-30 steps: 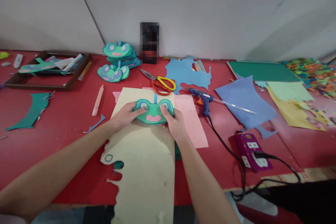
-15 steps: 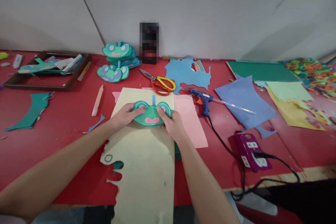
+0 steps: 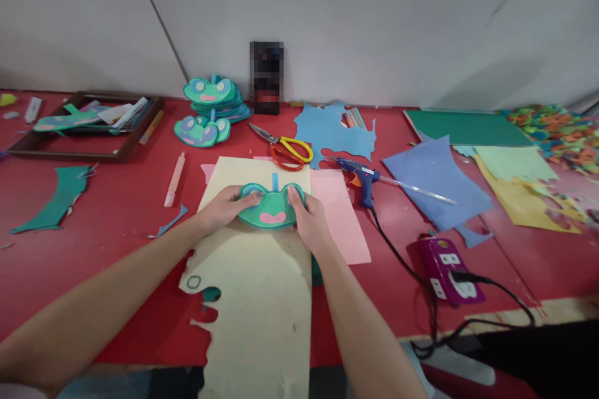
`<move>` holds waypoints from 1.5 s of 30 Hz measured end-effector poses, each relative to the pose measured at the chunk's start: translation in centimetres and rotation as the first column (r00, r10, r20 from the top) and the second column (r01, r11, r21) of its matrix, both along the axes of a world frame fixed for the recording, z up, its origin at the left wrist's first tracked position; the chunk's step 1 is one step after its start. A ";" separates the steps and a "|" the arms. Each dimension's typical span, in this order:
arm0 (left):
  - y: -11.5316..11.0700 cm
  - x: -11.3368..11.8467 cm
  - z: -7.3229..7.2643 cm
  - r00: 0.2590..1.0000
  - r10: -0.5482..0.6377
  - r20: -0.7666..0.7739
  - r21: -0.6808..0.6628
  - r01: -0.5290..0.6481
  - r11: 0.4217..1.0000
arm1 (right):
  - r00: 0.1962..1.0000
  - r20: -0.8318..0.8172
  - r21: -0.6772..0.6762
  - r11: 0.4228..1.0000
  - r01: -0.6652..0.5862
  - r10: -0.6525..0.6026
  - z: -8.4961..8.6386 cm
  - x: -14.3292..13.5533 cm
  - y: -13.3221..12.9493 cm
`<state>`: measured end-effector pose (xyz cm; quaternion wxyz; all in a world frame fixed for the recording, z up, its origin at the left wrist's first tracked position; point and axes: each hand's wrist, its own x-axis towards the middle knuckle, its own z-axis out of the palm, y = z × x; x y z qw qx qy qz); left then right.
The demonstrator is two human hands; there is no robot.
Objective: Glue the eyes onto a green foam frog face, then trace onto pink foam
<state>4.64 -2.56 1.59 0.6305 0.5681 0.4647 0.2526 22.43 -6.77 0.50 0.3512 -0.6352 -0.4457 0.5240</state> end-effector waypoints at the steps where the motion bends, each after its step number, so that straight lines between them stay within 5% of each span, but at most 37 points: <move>1: 0.0 0.0 -0.1 1.000 0.020 0.004 -0.006 -0.020 1.000 | 1.000 -0.002 -0.004 1.000 0.003 -0.003 0.0 0.0 0.0; 8: 0.1 -0.3 -0.7 0.999 0.051 0.009 -0.017 -0.051 0.999 | 0.990 -0.129 0.006 0.998 0.058 -0.056 -0.6 0.1 0.0; 14: 0.2 -0.3 -0.9 0.994 0.111 -0.005 -0.035 -0.111 0.993 | 0.999 0.039 0.078 0.996 -0.034 0.031 0.1 0.0 -0.1; 28: 0.1 -0.2 -0.8 0.999 0.051 -0.016 0.044 -0.050 0.998 | 0.999 0.049 0.011 1.000 0.009 -0.009 0.0 -0.3 -0.1; 32: 0.1 -0.3 -0.7 0.999 0.049 -0.014 0.037 -0.049 0.998 | 0.984 0.174 0.153 0.988 -0.002 -0.025 0.6 0.7 0.1; 36: 0.1 -0.2 -0.5 0.997 0.067 -0.050 0.017 -0.066 0.998 | 0.868 0.447 0.294 0.952 0.086 -0.216 1.0 3.9 0.7; 40: 0.0 -0.1 -0.1 0.996 0.073 -0.049 -0.001 -0.074 0.997 | 0.493 0.729 0.453 0.875 0.172 -0.474 0.5 8.2 1.1; 42: 0.0 0.0 0.0 0.996 0.079 -0.030 -0.003 -0.079 0.997 | 0.395 0.824 0.330 0.910 0.249 -0.407 0.1 9.9 1.0; 45: 0.0 -0.1 0.0 0.997 0.076 -0.008 0.000 -0.076 0.997 | 0.401 0.897 0.031 0.931 0.365 -0.187 -0.4 11.4 0.9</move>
